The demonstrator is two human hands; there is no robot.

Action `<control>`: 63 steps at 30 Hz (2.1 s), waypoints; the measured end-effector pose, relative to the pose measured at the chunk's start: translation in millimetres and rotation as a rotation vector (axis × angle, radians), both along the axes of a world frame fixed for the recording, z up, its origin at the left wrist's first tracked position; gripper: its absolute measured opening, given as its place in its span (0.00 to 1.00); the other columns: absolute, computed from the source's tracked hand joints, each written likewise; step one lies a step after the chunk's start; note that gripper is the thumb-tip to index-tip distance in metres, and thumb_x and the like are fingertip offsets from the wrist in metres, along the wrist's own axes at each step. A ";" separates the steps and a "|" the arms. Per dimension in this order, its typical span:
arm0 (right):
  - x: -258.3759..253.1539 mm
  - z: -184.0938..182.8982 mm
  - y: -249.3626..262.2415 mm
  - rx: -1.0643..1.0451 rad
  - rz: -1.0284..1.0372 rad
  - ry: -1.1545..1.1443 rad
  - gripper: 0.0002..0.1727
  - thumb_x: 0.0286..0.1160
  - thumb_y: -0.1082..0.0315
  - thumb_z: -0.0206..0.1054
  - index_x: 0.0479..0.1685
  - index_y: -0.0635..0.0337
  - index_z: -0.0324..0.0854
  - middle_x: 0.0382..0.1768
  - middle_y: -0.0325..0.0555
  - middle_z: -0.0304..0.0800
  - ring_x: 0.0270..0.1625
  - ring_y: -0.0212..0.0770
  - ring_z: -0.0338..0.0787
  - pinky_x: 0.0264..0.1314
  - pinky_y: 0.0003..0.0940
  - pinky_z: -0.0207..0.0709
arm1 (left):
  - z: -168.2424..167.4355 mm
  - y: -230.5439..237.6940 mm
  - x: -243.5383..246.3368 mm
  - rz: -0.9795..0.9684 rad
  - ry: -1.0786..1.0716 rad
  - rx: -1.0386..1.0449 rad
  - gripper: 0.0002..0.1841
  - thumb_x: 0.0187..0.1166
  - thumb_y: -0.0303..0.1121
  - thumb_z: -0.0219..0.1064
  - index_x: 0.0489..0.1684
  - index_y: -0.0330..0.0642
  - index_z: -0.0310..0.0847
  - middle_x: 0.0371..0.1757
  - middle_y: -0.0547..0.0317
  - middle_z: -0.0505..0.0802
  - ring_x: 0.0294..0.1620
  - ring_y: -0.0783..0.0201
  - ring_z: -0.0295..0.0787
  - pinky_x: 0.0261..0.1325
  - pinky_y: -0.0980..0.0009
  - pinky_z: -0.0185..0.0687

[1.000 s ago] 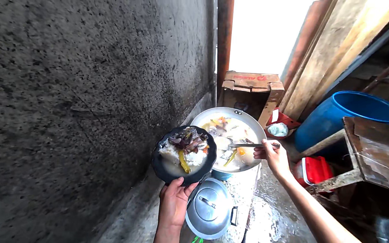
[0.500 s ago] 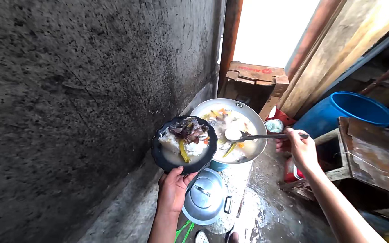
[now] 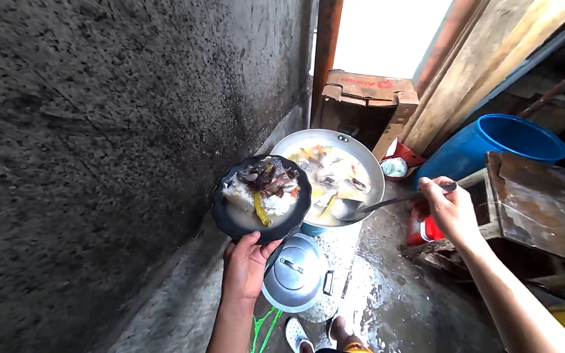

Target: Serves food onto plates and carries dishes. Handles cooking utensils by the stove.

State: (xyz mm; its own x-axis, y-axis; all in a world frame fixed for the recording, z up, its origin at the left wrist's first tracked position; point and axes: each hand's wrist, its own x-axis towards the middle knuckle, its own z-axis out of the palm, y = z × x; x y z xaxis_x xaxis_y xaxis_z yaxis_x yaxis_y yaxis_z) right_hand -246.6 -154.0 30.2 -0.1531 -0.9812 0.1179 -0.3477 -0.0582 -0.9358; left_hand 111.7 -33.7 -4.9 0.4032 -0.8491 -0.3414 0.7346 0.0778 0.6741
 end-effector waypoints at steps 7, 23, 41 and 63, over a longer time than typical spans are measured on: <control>3.4 -38.3 8.4 0.037 -0.085 -0.271 0.13 0.94 0.61 0.49 0.46 0.61 0.72 0.20 0.42 0.90 0.16 0.38 0.90 0.19 0.34 0.88 | 0.3 -0.6 -0.1 -0.009 0.011 0.006 0.13 0.83 0.20 0.49 0.62 0.28 0.69 0.52 0.32 0.91 0.47 0.42 0.96 0.50 0.47 0.95; 30.7 -44.7 -9.7 0.032 -0.001 -0.430 0.14 0.95 0.63 0.49 0.48 0.65 0.73 0.25 0.47 0.93 0.21 0.41 0.93 0.24 0.35 0.90 | 5.7 2.1 1.1 -0.008 -0.031 -0.017 0.13 0.83 0.21 0.49 0.60 0.28 0.70 0.51 0.32 0.92 0.47 0.42 0.96 0.51 0.47 0.94; 86.4 -41.3 -48.9 0.159 0.111 -0.296 0.18 0.95 0.56 0.53 0.57 0.65 0.71 0.28 0.50 0.92 0.24 0.44 0.94 0.28 0.38 0.92 | 9.4 5.2 -0.7 0.005 -0.016 -0.041 0.12 0.82 0.21 0.49 0.58 0.27 0.71 0.49 0.32 0.92 0.44 0.43 0.97 0.48 0.49 0.95; 13.5 71.3 -64.4 -0.123 0.069 -0.287 0.18 0.96 0.57 0.45 0.42 0.57 0.74 0.18 0.39 0.90 0.14 0.35 0.88 0.14 0.30 0.84 | 5.5 0.2 -15.7 -0.018 0.061 0.008 0.14 0.82 0.19 0.53 0.63 0.27 0.69 0.52 0.31 0.91 0.47 0.41 0.95 0.50 0.47 0.94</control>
State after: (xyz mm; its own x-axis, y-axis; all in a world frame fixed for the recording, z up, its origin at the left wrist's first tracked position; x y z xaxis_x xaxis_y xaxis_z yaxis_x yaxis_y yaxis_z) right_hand -233.1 -218.4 101.4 -0.1306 -0.9715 0.1978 -0.0619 -0.1911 -0.9796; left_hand 96.0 -33.5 0.7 0.3665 -0.8530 -0.3716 0.7755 0.0593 0.6286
